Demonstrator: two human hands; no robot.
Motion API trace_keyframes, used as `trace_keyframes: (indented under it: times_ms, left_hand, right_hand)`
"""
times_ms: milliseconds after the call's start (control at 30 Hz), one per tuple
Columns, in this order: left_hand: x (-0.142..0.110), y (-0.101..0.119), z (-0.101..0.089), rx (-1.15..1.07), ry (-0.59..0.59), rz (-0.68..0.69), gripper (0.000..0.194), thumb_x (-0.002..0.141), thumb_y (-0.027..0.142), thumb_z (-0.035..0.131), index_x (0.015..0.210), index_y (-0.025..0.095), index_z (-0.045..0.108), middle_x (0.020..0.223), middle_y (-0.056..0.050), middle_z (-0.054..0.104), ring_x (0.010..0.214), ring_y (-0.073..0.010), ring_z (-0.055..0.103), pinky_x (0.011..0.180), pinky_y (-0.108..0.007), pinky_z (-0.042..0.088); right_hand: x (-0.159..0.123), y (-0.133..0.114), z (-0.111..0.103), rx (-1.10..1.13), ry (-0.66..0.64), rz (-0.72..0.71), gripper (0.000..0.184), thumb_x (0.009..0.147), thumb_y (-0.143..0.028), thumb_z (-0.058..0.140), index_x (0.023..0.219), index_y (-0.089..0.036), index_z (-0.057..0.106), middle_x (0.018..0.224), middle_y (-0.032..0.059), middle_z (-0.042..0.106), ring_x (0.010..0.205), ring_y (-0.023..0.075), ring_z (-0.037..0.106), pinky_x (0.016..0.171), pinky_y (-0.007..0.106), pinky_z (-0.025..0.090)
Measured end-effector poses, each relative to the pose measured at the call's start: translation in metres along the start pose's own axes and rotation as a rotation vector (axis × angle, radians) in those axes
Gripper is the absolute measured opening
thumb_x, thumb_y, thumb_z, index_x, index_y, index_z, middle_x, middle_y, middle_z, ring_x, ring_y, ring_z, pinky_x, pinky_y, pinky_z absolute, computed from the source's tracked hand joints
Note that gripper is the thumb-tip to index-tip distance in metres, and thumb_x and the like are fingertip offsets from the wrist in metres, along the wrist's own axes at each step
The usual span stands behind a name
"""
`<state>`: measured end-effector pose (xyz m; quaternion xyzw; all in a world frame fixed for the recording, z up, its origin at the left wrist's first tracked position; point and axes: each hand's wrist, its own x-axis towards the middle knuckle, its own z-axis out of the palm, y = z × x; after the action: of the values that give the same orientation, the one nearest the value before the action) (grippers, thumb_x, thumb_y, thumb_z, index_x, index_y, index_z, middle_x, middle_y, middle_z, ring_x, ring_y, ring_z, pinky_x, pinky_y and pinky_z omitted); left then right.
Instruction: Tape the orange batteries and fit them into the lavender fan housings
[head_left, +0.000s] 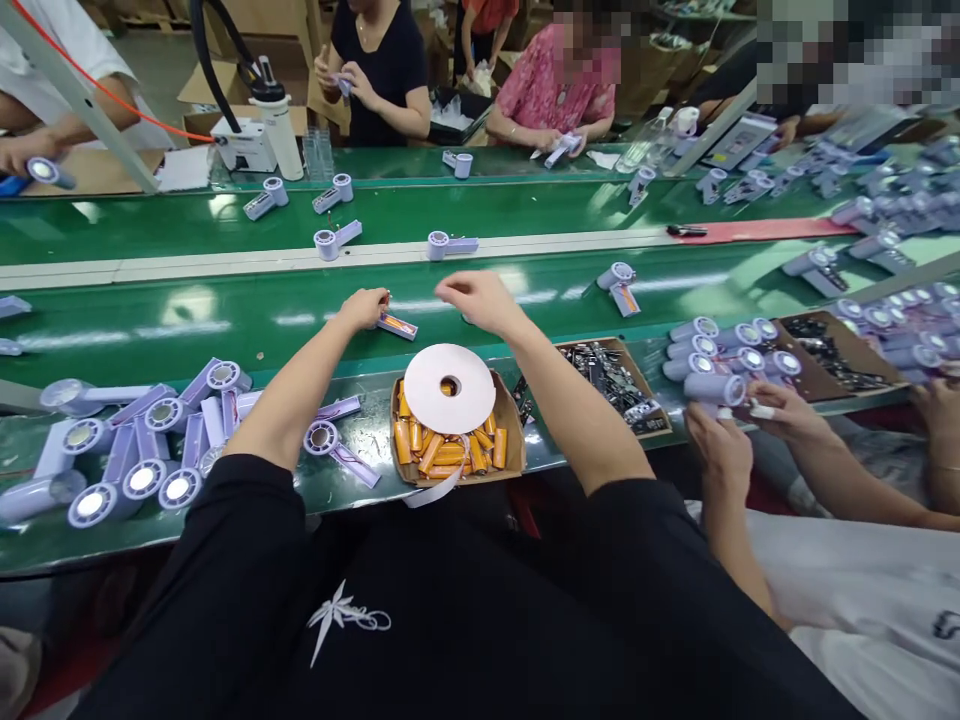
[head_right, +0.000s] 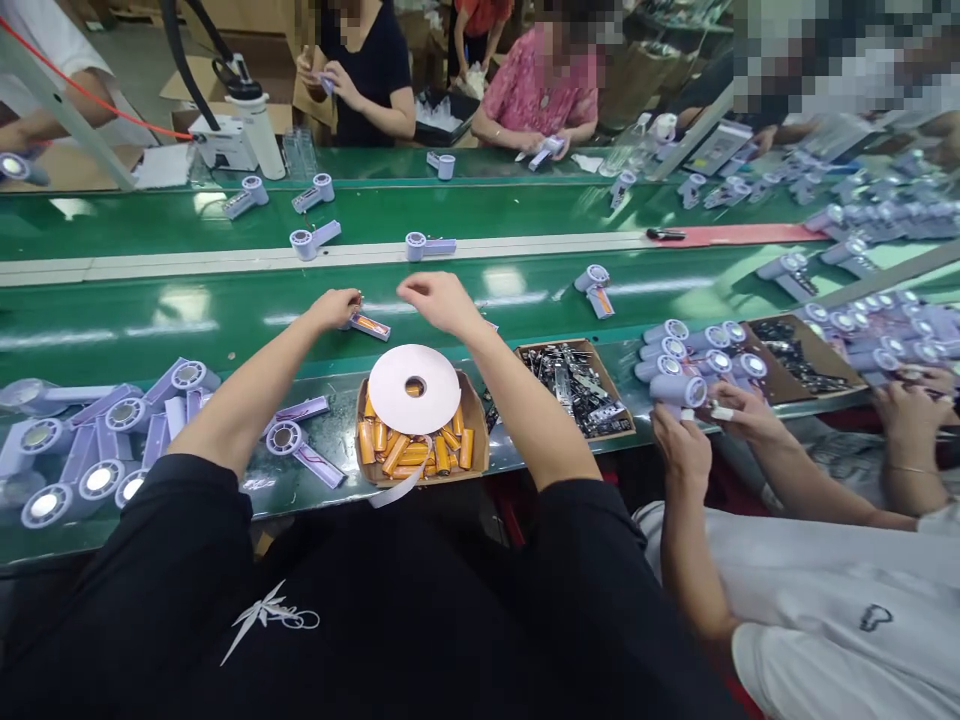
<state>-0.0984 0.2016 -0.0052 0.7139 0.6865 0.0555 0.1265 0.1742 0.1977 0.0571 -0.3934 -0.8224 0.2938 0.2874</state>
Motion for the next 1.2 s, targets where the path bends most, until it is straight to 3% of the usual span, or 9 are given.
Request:
trace_keyframes:
  times_ms: [100,200,333,500,633,733,900,1000,1200]
  left_hand:
    - [-0.039,0.028,0.001,-0.051,0.101,0.203,0.048,0.104,0.027,0.051,0.149,0.017,0.065,0.153,-0.019,0.068,0.143,-0.0316,0.060,0.120,-0.044,0.046]
    - [-0.089,0.059,0.012,-0.077,-0.044,0.717,0.061,0.100,0.045,0.067,0.156,0.023,0.060,0.159,-0.015,0.065,0.154,-0.0324,0.053,0.132,-0.048,0.035]
    - [-0.135,0.087,0.024,0.124,-0.253,0.872,0.083,0.084,0.043,0.087,0.160,0.026,0.058,0.159,-0.017,0.066,0.162,-0.0458,0.040,0.135,-0.073,0.011]
    - [-0.166,0.081,0.009,0.028,0.058,0.730,0.072,0.097,0.030,0.074,0.165,0.025,0.050,0.156,-0.018,0.067,0.157,-0.0460,0.041,0.130,-0.074,0.025]
    - [-0.195,0.044,-0.004,-0.063,0.359,0.525,0.084,0.091,0.040,0.084,0.164,0.025,0.045,0.151,-0.019,0.067,0.157,-0.0433,0.040,0.131,-0.065,0.034]
    - [-0.214,0.010,-0.003,-0.075,0.456,0.350,0.092,0.085,0.043,0.087,0.164,0.024,0.043,0.150,-0.018,0.065,0.151,-0.0433,0.047,0.129,-0.063,0.038]
    - [-0.238,-0.006,0.019,-0.080,0.496,0.290,0.084,0.086,0.038,0.083,0.160,0.022,0.046,0.149,-0.018,0.065,0.146,-0.0424,0.050,0.127,-0.062,0.039]
    - [-0.245,0.004,0.033,-0.091,0.448,0.335,0.081,0.086,0.030,0.079,0.160,0.020,0.047,0.150,-0.019,0.065,0.145,-0.0416,0.049,0.126,-0.062,0.040]
    - [-0.261,0.005,0.039,-0.068,0.460,0.381,0.080,0.087,0.024,0.077,0.161,0.018,0.046,0.146,-0.019,0.067,0.142,-0.0417,0.049,0.124,-0.061,0.044]
  right_hand:
    - [-0.101,0.002,-0.037,0.163,0.038,0.048,0.036,0.100,-0.051,0.069,0.093,-0.020,0.087,0.097,0.0068,0.086,0.093,0.0233,0.078,0.089,0.036,0.058]
    - [-0.186,0.004,-0.041,0.297,-0.056,0.191,0.041,0.099,-0.059,0.071,0.091,-0.022,0.086,0.088,0.0058,0.086,0.083,0.0228,0.079,0.079,0.034,0.060]
    - [-0.229,-0.002,-0.021,0.234,-0.110,0.371,0.045,0.097,-0.062,0.071,0.088,-0.021,0.086,0.072,0.0040,0.081,0.063,0.0204,0.071,0.063,0.031,0.053]
    - [-0.232,-0.037,0.026,0.316,-0.175,0.390,0.049,0.095,-0.068,0.072,0.091,-0.021,0.084,0.062,0.0008,0.074,0.053,0.0180,0.064,0.056,0.030,0.048]
    - [-0.233,-0.063,0.054,0.401,-0.381,0.083,0.058,0.107,-0.064,0.060,0.071,-0.021,0.075,0.062,0.0015,0.072,0.055,0.0154,0.063,0.060,0.028,0.047]
    - [-0.217,-0.055,0.054,0.286,-0.631,-0.071,0.038,0.105,-0.053,0.072,0.087,-0.022,0.084,0.075,0.0012,0.080,0.067,0.0155,0.071,0.070,0.026,0.051]
    - [-0.155,-0.009,0.057,-0.172,-0.305,0.022,0.029,0.109,-0.024,0.066,0.133,-0.015,0.080,0.129,0.0158,0.084,0.118,0.0273,0.077,0.105,0.037,0.056]
    - [-0.125,0.008,0.069,-0.307,-0.386,-0.018,0.027,0.106,-0.018,0.068,0.130,-0.011,0.080,0.133,0.0205,0.081,0.126,0.0304,0.074,0.114,0.040,0.053]
    - [-0.128,0.026,0.048,0.192,-0.137,0.184,0.032,0.103,-0.030,0.073,0.131,-0.017,0.080,0.120,0.0123,0.085,0.109,0.0264,0.079,0.102,0.039,0.060]
